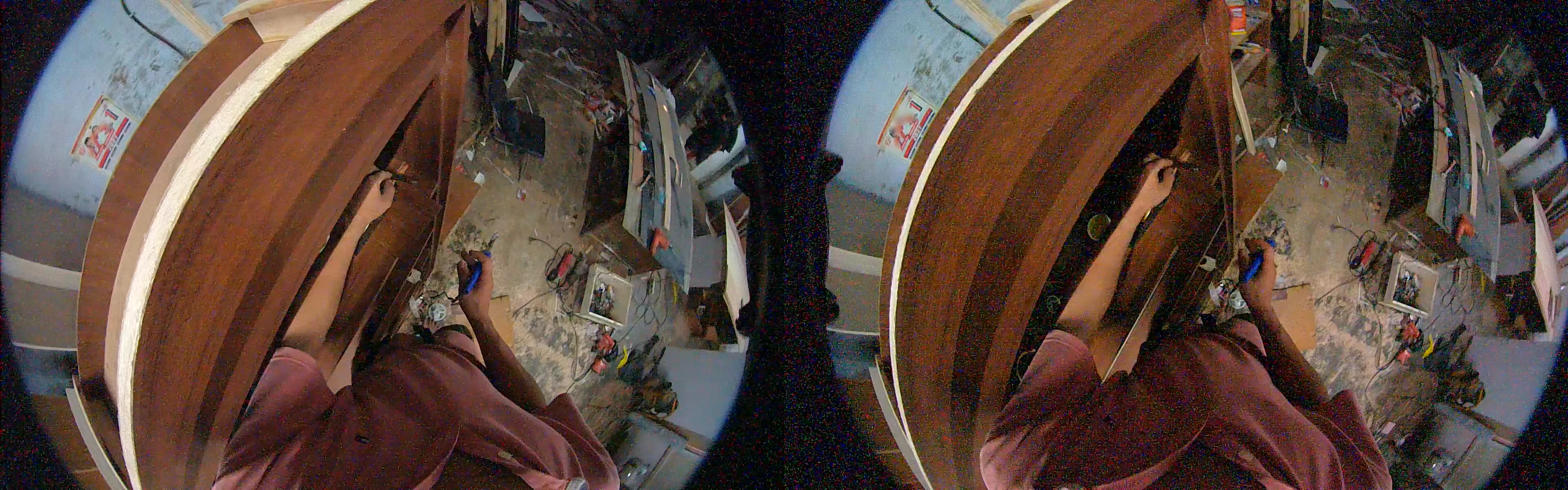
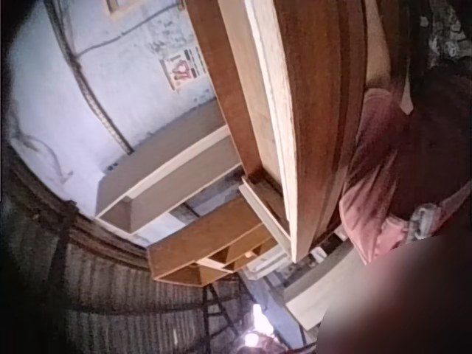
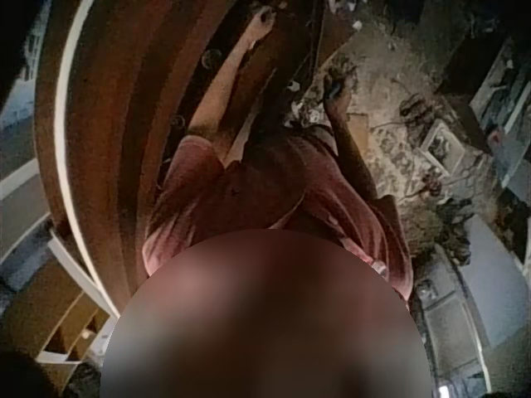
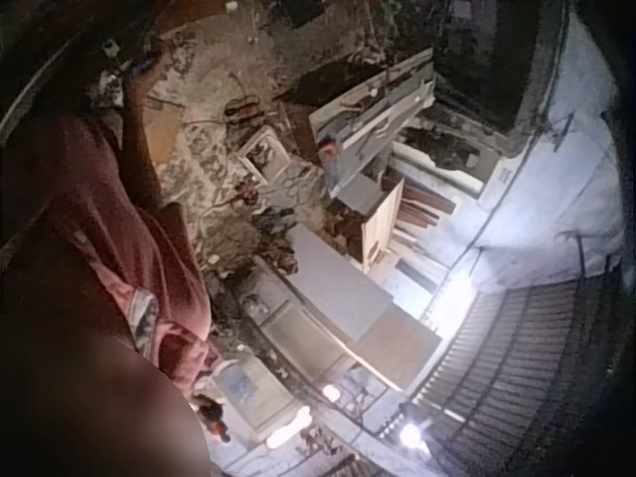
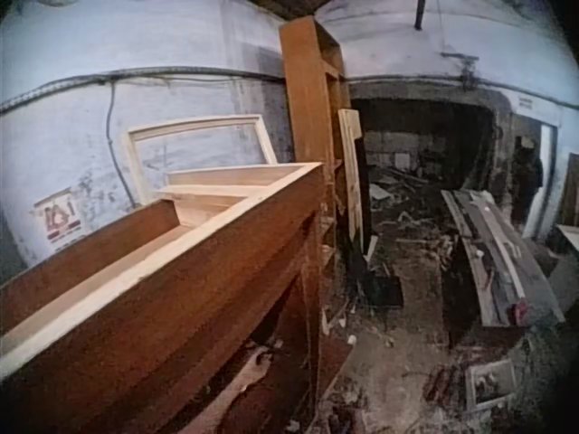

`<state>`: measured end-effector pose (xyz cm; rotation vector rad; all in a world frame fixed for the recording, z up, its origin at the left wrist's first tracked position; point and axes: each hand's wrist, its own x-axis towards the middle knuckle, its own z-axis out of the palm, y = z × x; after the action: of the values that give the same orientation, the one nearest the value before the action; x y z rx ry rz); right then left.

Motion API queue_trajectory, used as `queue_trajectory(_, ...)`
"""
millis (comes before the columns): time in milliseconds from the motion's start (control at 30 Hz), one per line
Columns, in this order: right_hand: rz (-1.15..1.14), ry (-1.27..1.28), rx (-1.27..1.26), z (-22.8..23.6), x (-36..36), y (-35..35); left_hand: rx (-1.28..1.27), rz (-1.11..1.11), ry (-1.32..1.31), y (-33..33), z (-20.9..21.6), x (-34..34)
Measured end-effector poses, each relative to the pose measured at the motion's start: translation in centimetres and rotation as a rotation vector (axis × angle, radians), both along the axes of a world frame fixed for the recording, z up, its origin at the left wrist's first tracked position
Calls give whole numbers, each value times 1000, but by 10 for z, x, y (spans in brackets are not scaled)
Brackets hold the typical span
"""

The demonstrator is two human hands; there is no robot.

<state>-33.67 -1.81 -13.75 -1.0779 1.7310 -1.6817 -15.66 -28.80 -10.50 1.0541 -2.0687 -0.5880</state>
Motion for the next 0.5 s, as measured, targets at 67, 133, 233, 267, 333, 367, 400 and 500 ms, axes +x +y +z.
queue_trajectory(67,-2,-3,2,0,0,1,-82,130,-13,3,-5,2)
queue_trajectory(133,3,-17,-5,3,1,2,-84,192,-91,7,-6,5)
queue_trajectory(233,13,24,-84,11,4,-4,-64,168,-176,13,-5,7)
queue_trajectory(267,39,14,-92,14,6,-8,-57,165,-168,14,-5,6)
queue_trajectory(333,78,18,-99,20,13,-18,33,150,-122,15,-4,4)
queue_trajectory(367,87,-196,-80,23,20,-24,115,139,-84,16,-2,3)
queue_trajectory(400,72,-171,-39,26,23,-32,249,148,-81,17,0,2)
queue_trajectory(500,64,-120,-18,31,33,-61,249,141,-61,27,12,4)
